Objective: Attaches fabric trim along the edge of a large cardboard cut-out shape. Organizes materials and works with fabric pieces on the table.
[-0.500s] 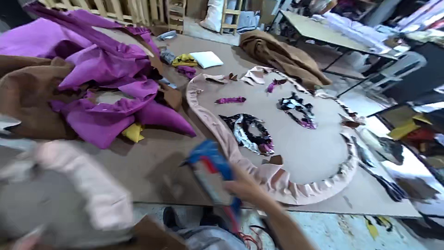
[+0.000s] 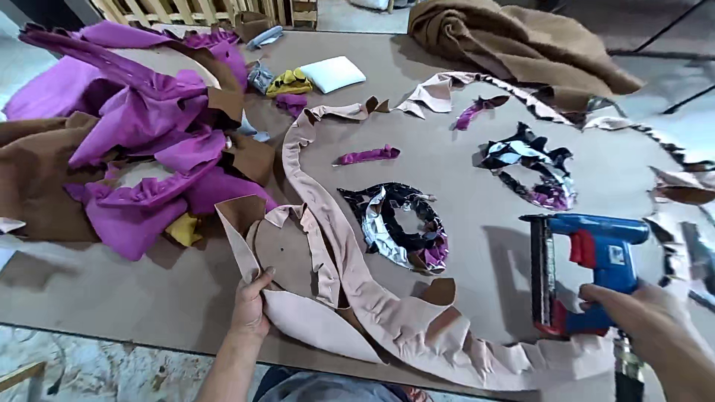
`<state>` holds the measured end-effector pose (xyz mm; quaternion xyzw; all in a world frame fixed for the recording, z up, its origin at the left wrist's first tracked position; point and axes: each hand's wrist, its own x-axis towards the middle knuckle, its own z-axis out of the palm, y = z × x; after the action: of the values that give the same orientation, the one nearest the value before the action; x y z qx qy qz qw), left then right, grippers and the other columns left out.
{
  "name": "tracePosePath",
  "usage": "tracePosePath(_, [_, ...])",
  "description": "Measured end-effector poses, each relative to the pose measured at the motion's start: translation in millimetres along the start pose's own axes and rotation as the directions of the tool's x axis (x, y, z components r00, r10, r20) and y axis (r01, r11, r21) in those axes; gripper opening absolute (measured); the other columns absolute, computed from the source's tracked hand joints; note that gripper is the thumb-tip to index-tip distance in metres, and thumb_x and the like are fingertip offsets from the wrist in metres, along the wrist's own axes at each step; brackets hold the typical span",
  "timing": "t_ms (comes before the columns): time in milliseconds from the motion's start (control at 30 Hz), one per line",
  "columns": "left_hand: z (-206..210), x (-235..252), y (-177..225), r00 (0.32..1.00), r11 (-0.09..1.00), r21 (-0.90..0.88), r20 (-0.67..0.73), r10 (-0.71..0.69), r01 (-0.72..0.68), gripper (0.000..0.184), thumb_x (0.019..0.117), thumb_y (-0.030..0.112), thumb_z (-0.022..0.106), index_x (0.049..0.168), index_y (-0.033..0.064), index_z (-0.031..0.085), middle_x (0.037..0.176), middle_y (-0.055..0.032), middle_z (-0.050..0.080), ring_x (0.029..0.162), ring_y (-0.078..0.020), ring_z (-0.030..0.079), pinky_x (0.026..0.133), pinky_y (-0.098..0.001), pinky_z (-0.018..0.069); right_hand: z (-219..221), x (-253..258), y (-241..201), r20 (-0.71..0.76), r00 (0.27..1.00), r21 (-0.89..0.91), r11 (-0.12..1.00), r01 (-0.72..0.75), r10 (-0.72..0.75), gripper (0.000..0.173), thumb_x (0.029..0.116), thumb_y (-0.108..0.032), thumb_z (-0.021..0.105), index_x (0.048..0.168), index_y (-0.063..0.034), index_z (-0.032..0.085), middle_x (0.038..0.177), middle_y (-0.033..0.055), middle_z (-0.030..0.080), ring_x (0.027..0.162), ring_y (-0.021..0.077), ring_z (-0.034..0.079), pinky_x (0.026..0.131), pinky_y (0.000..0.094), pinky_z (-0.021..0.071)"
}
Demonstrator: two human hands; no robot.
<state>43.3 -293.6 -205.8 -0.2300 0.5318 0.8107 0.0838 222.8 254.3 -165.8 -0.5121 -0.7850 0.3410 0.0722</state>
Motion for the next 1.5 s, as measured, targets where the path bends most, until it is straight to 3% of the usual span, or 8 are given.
tracePosePath(133, [3.9,-0.4,-2.8,0.998,0.999,0.031,-0.066,0.023,-0.021,0.013,0.0994,0.0,0.05,0.11,0.0008,0.057,0.086,-0.0086,0.07,0.074,-0.0142,0.071,0.066,-0.0335,0.062,-1.3,17.3,2.4,0.001,0.966,-0.321,0.915,0.246,-0.259,0.067,0.0855,-0.023,0.08,0.137,0.0094,0.052,0.136,0.0461,0.045,0.124,0.0669,0.045,0.096,0.0839,0.0341])
tracePosePath(300, [0.0,3.0,1.2,0.999,0.998,0.057,-0.02,-0.038,0.039,0.016,0.1005,0.0,0.048,0.113,0.0016,0.058,0.087,-0.0074,0.072,0.076,-0.0127,0.072,0.067,-0.0325,0.0631,52.8,-129.8,-75.1,0.202,0.731,0.181,0.758,0.626,-0.652,0.042,0.0952,-0.023,0.062,0.124,0.0068,0.061,0.112,0.0196,0.068,0.098,0.0216,0.069,0.082,0.0391,0.0598])
tracePosePath(500, [-7.8,3.1,-1.0,0.985,0.987,0.056,0.076,-0.154,0.15,0.015,0.0939,0.004,0.057,0.108,-0.0002,0.058,0.085,-0.0099,0.071,0.073,-0.0154,0.072,0.065,-0.0339,0.0629,153.8,-264.3,-104.1,0.703,0.496,0.262,0.834,0.485,-0.509,0.034,0.0989,-0.031,0.064,0.122,-0.0075,0.071,0.112,0.0094,0.073,0.1,0.0204,0.071,0.087,0.0438,0.0598])
tracePosePath(767, [-22.6,-17.8,-2.7,0.983,0.983,-0.011,0.022,-0.183,0.183,0.017,0.0938,0.001,0.056,0.111,-0.0008,0.056,0.087,-0.0108,0.07,0.075,-0.0167,0.072,0.066,-0.0354,0.0636,176.0,-304.4,-92.6,0.386,0.831,0.059,0.909,0.412,-0.401,0.038,0.0971,-0.041,0.063,0.113,-0.0072,0.072,0.104,0.0052,0.073,0.093,0.0165,0.071,0.08,0.0411,0.0606])
tracePosePath(900, [-30.3,-16.3,2.1,0.986,0.986,-0.019,0.043,-0.163,0.164,0.018,0.0965,0.002,0.054,0.114,-0.0026,0.055,0.091,-0.0135,0.071,0.079,-0.0191,0.073,0.07,-0.0383,0.0641,199.3,-307.1,-98.3,0.287,0.784,0.073,0.829,0.555,-0.55,0.053,0.0984,-0.047,0.057,0.131,-0.0053,0.065,0.127,0.0114,0.068,0.117,0.024,0.065,0.097,0.045,0.0549])
tracePosePath(1200, [-45.2,-23.3,12.9,0.989,0.983,0.138,0.067,-0.129,0.118,0.035,0.086,0.005,0.058,0.119,-0.0036,0.054,0.095,-0.0134,0.073,0.084,-0.0185,0.074,0.073,-0.0382,0.0646,239.0,-321.8,-105.2,0.755,0.612,0.56,0.718,-0.413,-0.236,0.027,0.0941,-0.021,0.071,0.113,-0.0026,0.067,0.094,0.0053,0.075,0.087,0.0139,0.072,0.083,0.0342,0.0614])
tracePosePath(1367, [-64.1,27.9,70.2,0.758,0.466,0.618,0.375,0.534,-0.634,0.078,0.0864,0.03,0.066,0.145,-0.0116,0.035,0.14,-0.0247,0.053,0.129,-0.0258,0.054,0.107,-0.0414,0.0482,236.4,-309.8,-106.7,0.772,0.629,0.492,0.713,-0.5,-0.091,0.024,0.0915,-0.019,0.073,0.108,-0.0023,0.068,0.089,0.0081,0.074,0.082,0.0169,0.073,0.078,0.037,0.0625])
tracePosePath(1500, [8.1,53.6,108.7,0.577,-0.077,0.631,0.746,0.332,-0.772,0.048,0.0943,0.032,0.057,0.132,0.0016,0.062,0.129,-0.0181,0.065,0.124,-0.0348,0.06,0.104,-0.0588,0.0468,238.5,-302.7,-118.4,0.717,0.697,0.515,0.681,-0.52,-0.01,0.021,0.0934,-0.015,0.072,0.109,-0.0005,0.069,0.093,0.0086,0.075,0.086,0.0156,0.073,0.082,0.0339,0.0616])
